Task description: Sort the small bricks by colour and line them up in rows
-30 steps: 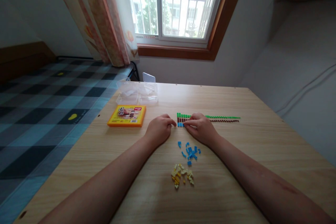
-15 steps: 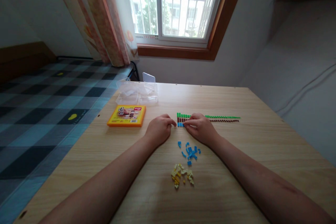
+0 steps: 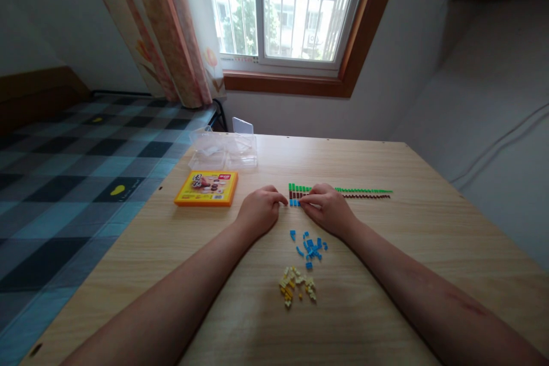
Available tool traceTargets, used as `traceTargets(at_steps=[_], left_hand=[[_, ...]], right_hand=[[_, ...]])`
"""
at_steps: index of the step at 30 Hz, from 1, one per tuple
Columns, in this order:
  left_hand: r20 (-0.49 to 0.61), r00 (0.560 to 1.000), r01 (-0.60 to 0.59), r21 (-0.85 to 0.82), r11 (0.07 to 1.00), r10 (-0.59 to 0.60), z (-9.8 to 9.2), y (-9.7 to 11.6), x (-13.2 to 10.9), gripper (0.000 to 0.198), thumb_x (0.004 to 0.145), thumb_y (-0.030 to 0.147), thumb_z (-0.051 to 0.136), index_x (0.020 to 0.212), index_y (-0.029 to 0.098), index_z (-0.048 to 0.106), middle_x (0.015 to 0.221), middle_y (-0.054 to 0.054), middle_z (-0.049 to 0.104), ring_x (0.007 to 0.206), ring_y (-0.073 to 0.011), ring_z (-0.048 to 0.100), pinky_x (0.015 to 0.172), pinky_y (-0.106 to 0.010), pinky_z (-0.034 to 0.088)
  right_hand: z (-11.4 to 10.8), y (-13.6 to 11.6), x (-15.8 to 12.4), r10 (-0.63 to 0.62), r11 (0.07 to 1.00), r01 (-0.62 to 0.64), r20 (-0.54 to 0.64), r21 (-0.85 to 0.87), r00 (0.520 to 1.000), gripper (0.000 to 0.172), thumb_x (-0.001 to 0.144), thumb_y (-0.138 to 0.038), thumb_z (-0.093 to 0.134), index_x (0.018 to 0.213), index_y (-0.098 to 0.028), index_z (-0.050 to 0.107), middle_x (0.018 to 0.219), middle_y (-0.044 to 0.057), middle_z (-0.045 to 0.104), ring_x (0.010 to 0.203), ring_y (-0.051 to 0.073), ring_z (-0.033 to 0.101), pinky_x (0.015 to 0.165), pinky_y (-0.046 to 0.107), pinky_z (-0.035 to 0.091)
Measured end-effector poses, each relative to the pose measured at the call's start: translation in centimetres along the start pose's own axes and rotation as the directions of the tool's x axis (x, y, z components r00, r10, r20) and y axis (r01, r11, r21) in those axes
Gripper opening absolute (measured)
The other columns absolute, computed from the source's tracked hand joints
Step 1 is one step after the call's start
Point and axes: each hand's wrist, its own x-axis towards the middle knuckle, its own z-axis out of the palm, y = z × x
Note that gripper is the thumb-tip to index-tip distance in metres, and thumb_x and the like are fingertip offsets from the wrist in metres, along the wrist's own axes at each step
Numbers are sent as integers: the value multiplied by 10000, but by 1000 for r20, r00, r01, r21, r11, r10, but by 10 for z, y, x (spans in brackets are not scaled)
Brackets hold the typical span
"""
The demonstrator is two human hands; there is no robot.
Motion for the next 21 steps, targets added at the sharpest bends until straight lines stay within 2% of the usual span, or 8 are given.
traceTargets(at_steps=[7,12,16,19,21], left_hand=[[-13,1000,4,3,1000,-4,-2,2,0,339,852,112,487,854,238,802,924,-28,725,819,-169,658,805,-288,516],[18,998,56,111,992,-58,-6,8,1,263,851,141,491,749,201,727,843,-43,708,774,-191,634,706,-299,474],[90,995,32,184,982,-49,-7,13,0,240,878,194,490,765,206,701,837,-51,717,778,-202,632,675,-299,444],[140,990,-1,216,976,-30,-10,17,-1,246,893,304,517,736,210,682,787,-51,709,741,-204,619,647,-298,423],[186,982,-33,215,976,-8,-13,19,-2,323,903,409,530,684,210,659,735,-50,690,702,-202,599,624,-298,404]], right_hand=[[-4,-4,0,28,999,-25,-51,43,998,154,915,-223,652,905,-245,804,821,63,684,813,203,609,769,334,477],[-8,-10,0,77,992,-71,-56,101,995,150,908,-215,635,891,-207,784,803,60,671,762,186,606,722,309,470],[-11,-13,-2,85,976,-85,10,198,996,157,908,-201,607,900,-191,764,763,40,667,620,137,559,610,267,431],[-13,-12,-3,60,957,-78,72,279,996,152,899,-196,606,885,-187,758,773,41,700,631,136,573,609,259,427],[-14,-11,-3,61,943,-95,115,319,991,150,896,-206,609,874,-182,755,779,42,713,643,139,581,609,256,425]])
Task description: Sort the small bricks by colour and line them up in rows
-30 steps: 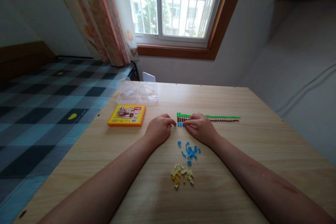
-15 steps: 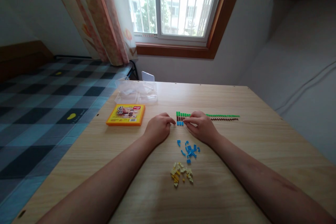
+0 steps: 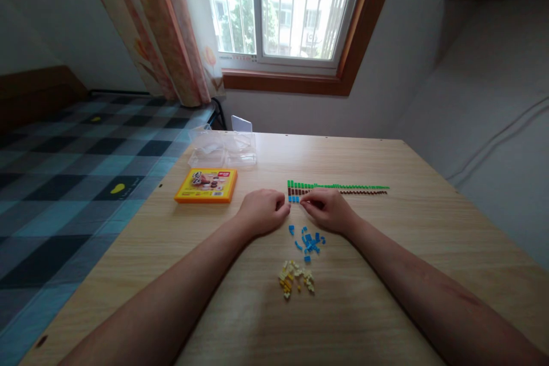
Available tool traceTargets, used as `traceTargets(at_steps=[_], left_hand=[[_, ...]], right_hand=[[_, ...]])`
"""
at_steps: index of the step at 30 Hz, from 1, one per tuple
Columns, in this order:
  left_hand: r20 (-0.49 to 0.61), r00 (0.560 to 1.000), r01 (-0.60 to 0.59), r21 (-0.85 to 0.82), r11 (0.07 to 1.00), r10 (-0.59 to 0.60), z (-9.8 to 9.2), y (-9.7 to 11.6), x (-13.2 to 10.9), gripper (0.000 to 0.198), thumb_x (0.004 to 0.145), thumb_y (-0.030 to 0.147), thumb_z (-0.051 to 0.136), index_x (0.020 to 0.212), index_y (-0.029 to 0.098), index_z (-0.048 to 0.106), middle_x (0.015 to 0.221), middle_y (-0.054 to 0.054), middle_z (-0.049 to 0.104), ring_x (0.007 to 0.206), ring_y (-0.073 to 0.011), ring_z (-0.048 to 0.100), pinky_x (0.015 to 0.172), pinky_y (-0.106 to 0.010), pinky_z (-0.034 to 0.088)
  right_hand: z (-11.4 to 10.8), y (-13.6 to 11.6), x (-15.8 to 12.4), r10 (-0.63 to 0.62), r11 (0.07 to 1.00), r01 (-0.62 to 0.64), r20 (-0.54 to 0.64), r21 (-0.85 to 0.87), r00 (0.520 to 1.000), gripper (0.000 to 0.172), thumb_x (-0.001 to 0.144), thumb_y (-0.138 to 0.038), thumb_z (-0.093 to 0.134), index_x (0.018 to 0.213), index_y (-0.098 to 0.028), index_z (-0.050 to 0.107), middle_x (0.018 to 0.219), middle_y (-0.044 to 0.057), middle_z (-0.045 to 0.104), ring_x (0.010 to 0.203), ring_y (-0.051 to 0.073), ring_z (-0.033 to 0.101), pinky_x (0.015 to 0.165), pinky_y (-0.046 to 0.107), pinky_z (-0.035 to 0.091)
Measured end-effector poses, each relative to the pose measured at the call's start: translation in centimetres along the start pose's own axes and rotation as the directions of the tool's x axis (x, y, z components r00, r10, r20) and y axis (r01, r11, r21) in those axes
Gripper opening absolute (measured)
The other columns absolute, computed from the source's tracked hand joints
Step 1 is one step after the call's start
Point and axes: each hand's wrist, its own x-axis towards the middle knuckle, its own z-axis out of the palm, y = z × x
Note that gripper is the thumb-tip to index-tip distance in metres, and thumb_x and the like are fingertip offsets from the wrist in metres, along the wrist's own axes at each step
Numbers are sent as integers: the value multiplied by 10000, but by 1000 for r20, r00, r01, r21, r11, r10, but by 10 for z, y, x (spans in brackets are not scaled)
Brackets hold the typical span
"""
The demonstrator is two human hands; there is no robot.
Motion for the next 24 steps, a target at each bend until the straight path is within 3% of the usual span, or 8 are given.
traceTargets(at_steps=[6,10,17,24], left_hand=[[126,991,-49,-13,999,50,-14,3,-2,422,863,574,587,631,225,637,711,-47,669,652,-185,544,585,-287,362],[179,982,-65,-4,998,65,-19,5,-3,411,811,591,646,619,227,645,745,-50,680,647,-182,542,585,-285,372],[159,985,-68,27,997,63,-18,9,-5,366,797,550,647,642,219,671,774,-72,676,699,-206,571,628,-298,411],[205,976,-80,34,996,71,-20,7,-3,376,862,520,561,702,202,683,774,-79,685,699,-206,566,630,-304,392]], right_hand=[[-5,2,0,19,1000,-21,125,15,992,141,848,-217,626,756,-169,722,666,2,631,625,130,533,599,243,373],[-5,3,-1,40,998,-48,141,49,989,257,864,-289,606,642,-162,628,612,-22,534,591,118,459,575,242,328],[-4,11,2,188,942,-201,74,269,979,366,844,-424,602,584,-175,536,552,-50,404,558,110,366,551,252,283],[-8,7,-3,299,856,-319,115,407,947,391,790,-509,654,613,-163,602,544,-43,447,556,111,376,555,250,312]])
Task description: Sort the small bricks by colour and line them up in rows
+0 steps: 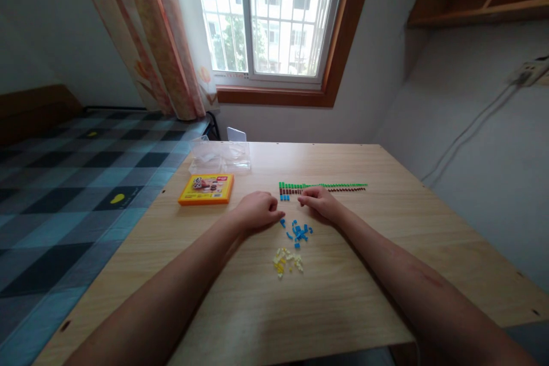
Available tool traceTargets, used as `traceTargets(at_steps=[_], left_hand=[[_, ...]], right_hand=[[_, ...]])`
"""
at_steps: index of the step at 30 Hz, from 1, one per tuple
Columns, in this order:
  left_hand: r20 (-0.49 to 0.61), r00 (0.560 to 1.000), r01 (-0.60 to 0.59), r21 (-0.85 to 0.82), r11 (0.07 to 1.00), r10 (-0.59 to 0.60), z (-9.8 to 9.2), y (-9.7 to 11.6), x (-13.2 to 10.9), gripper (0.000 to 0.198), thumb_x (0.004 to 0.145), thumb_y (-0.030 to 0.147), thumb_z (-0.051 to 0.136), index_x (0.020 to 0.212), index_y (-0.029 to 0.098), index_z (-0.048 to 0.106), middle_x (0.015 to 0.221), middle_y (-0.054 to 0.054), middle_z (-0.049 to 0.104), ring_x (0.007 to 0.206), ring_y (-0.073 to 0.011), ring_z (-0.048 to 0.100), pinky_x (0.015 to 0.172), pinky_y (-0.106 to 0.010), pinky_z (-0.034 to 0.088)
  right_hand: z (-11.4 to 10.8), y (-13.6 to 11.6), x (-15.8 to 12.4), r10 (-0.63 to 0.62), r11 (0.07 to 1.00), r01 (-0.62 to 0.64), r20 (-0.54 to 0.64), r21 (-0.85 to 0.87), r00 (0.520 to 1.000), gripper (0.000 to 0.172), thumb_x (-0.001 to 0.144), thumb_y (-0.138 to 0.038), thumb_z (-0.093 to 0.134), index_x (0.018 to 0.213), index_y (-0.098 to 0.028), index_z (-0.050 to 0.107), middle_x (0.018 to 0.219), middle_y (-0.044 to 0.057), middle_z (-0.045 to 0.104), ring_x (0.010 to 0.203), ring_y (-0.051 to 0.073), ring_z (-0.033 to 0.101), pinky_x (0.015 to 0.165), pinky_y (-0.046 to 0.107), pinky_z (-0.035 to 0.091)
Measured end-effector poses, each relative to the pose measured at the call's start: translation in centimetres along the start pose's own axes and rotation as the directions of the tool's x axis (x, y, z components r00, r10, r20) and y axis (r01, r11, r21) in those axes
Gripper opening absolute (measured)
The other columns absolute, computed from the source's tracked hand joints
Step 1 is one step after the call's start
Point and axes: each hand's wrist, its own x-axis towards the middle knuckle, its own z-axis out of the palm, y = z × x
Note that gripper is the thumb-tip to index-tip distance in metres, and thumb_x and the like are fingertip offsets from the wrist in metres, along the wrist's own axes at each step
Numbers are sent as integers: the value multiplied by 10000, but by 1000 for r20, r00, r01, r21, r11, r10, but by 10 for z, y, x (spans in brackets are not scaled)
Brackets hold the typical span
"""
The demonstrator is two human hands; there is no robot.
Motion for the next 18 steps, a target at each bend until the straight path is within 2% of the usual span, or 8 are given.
traceTargets(at_steps=[4,8,13,18], left_hand=[[29,999,28,-17,999,-27,-2,-3,1,416,874,559,531,733,203,693,781,-74,694,679,-198,550,616,-304,370],[83,996,25,-50,998,-21,-3,-6,2,416,831,596,578,730,208,690,759,-53,684,640,-181,529,579,-299,334],[103,994,41,-49,998,-36,-5,-5,3,388,781,591,637,723,210,682,777,-44,677,651,-175,524,587,-293,330],[81,996,49,-43,998,-45,-4,-3,1,342,752,548,665,703,209,658,758,-37,657,663,-176,520,590,-292,320]], right_hand=[[-2,-2,-19,2,1000,-3,37,17,999,339,785,-476,686,672,-156,683,602,-3,579,593,130,468,597,260,382],[0,-4,-35,-51,996,57,99,-65,994,256,828,-394,699,787,-148,761,716,44,700,650,150,560,623,265,421],[1,-13,-37,-179,946,230,221,-229,959,221,883,-325,675,842,-152,805,663,29,641,605,122,529,579,242,381],[-1,-18,-38,-197,907,282,277,-312,940,188,892,-274,662,870,-166,813,698,26,619,602,110,533,556,233,362]])
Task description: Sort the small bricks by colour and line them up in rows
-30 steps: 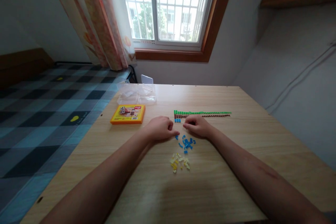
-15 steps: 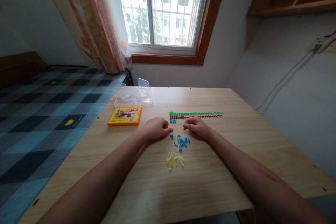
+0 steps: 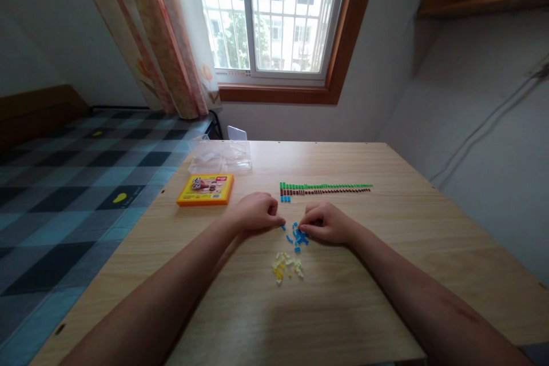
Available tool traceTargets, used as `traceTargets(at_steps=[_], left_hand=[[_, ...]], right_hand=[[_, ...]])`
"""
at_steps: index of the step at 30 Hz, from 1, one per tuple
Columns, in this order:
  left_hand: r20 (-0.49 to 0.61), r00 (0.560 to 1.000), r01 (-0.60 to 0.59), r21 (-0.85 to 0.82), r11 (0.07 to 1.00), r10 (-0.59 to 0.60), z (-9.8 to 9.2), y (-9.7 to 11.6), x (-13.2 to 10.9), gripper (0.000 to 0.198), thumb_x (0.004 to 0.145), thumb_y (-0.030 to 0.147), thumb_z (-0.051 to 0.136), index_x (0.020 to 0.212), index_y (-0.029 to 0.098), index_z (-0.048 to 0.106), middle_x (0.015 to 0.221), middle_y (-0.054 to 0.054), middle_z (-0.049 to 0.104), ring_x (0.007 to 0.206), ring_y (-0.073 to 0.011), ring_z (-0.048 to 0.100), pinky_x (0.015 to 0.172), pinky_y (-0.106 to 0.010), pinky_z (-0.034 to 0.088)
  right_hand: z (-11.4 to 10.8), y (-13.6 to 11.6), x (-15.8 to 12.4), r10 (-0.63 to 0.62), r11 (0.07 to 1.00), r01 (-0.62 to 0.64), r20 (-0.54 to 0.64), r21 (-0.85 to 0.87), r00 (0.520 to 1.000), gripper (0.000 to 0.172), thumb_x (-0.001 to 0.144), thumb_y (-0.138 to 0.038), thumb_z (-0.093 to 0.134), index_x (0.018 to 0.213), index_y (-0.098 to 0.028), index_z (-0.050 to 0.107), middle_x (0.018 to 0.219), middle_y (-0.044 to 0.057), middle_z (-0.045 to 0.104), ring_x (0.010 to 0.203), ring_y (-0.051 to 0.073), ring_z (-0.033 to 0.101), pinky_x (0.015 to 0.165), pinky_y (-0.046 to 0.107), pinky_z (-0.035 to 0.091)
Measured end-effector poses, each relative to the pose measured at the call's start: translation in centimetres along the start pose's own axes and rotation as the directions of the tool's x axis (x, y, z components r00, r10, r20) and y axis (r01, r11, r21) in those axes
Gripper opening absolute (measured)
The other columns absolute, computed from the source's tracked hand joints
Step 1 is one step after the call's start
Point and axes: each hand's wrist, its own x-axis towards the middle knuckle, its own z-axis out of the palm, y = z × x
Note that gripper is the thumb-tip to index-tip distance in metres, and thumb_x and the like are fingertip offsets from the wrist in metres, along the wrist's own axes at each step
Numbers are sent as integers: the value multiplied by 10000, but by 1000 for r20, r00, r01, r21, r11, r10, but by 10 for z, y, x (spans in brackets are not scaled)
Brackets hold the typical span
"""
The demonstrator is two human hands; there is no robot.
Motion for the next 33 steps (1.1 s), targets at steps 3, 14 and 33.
traceTargets(at_steps=[3,14,33], left_hand=[[-7,1000,6,-16,1000,-6,1,-2,0,312,766,508,647,684,207,644,732,-31,646,648,-171,515,575,-293,305],[-8,1000,15,-53,998,-16,2,-4,2,342,804,528,595,693,208,638,730,-36,653,649,-170,506,591,-299,302],[-47,998,-45,-110,993,40,5,-12,3,202,755,376,616,801,224,741,792,-20,696,690,-162,575,591,-275,340]], right_hand=[[1,-4,-3,-11,999,11,-7,-45,1000,180,895,-265,657,881,-171,810,708,22,613,595,103,527,555,232,357],[6,-4,-5,-12,995,7,-56,-99,998,153,881,-221,653,929,-196,797,743,13,642,594,93,536,567,219,366],[4,6,-1,45,969,-85,-169,-233,985,121,905,-221,667,894,-205,786,819,37,747,723,151,642,682,257,442]])
